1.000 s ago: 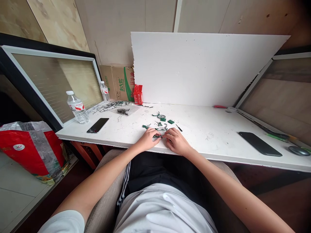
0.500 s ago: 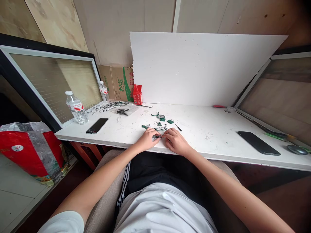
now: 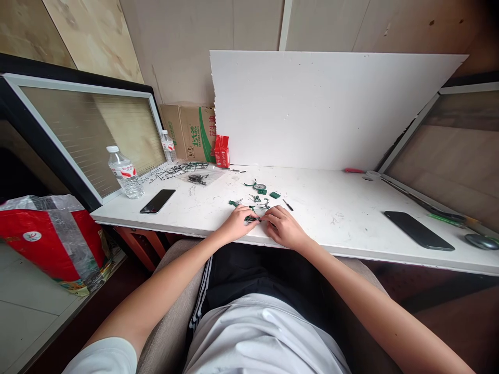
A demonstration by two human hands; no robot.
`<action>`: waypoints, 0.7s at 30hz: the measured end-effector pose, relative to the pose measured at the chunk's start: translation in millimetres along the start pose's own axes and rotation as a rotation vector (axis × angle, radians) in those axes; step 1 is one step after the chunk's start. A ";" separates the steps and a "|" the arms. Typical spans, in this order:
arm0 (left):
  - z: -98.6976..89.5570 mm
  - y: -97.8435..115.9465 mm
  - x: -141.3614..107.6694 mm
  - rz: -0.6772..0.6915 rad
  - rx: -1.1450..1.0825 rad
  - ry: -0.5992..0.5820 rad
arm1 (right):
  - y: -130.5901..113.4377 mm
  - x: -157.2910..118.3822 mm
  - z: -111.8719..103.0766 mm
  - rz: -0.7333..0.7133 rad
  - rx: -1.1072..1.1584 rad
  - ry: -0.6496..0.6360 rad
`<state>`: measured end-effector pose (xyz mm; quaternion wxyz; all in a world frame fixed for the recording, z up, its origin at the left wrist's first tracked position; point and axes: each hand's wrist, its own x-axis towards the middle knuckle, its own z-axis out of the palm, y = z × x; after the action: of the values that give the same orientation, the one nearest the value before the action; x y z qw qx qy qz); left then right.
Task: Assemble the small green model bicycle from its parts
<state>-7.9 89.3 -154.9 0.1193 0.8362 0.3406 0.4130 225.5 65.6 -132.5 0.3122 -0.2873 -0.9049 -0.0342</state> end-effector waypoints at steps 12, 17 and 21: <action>-0.2 -4.3 -2.7 0.016 -0.032 0.004 | 1.8 0.2 2.2 -0.021 0.000 0.008; -2.2 0.1 -1.7 0.044 0.043 -0.004 | 1.6 0.2 2.3 -0.006 -0.008 0.016; -2.5 3.1 -1.4 0.035 0.065 -0.022 | 1.7 -0.1 2.7 -0.006 -0.012 0.026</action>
<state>-9.0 85.9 -152.7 0.0884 0.8499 0.3381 0.3945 225.1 67.6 -134.9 0.3223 -0.2860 -0.9013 -0.0442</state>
